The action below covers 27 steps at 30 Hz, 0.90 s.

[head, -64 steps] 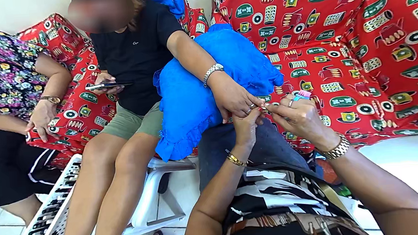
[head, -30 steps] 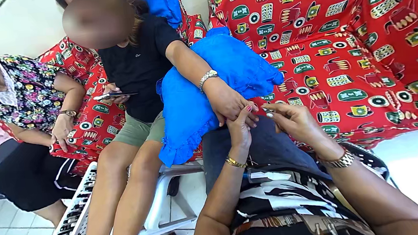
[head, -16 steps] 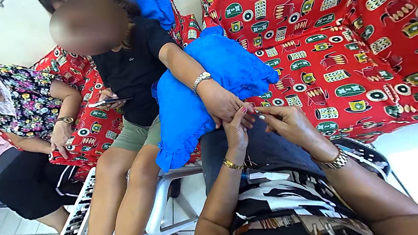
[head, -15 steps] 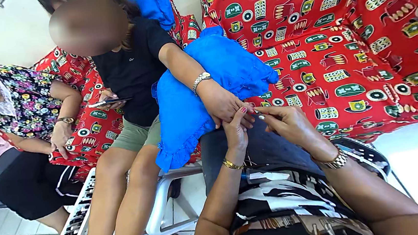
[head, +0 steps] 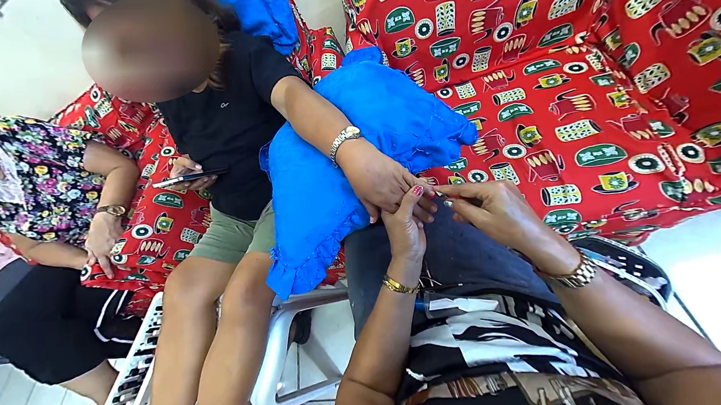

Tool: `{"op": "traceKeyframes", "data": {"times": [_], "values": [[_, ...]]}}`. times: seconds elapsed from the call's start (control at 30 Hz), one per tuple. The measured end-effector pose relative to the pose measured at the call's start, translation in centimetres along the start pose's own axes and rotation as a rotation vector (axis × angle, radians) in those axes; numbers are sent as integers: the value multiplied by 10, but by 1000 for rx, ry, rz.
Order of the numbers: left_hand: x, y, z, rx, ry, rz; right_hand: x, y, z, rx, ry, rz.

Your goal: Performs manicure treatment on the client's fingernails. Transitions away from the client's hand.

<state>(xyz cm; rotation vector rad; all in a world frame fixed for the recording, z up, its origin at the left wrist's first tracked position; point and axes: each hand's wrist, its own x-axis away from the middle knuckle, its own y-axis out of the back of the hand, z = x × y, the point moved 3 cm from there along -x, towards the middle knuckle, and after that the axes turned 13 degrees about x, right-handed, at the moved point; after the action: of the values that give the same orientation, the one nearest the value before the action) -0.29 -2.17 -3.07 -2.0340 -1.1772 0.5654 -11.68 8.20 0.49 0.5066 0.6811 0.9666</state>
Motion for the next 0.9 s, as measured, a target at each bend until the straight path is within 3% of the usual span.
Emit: {"op": "traceKeyframes", "data": {"times": [0.33, 0.9], "values": [[0, -1, 0, -6, 2, 2, -5, 3, 0, 68, 80, -21], [-1, -1, 0, 15, 3, 6, -9, 6, 3, 76, 53, 4]]}}
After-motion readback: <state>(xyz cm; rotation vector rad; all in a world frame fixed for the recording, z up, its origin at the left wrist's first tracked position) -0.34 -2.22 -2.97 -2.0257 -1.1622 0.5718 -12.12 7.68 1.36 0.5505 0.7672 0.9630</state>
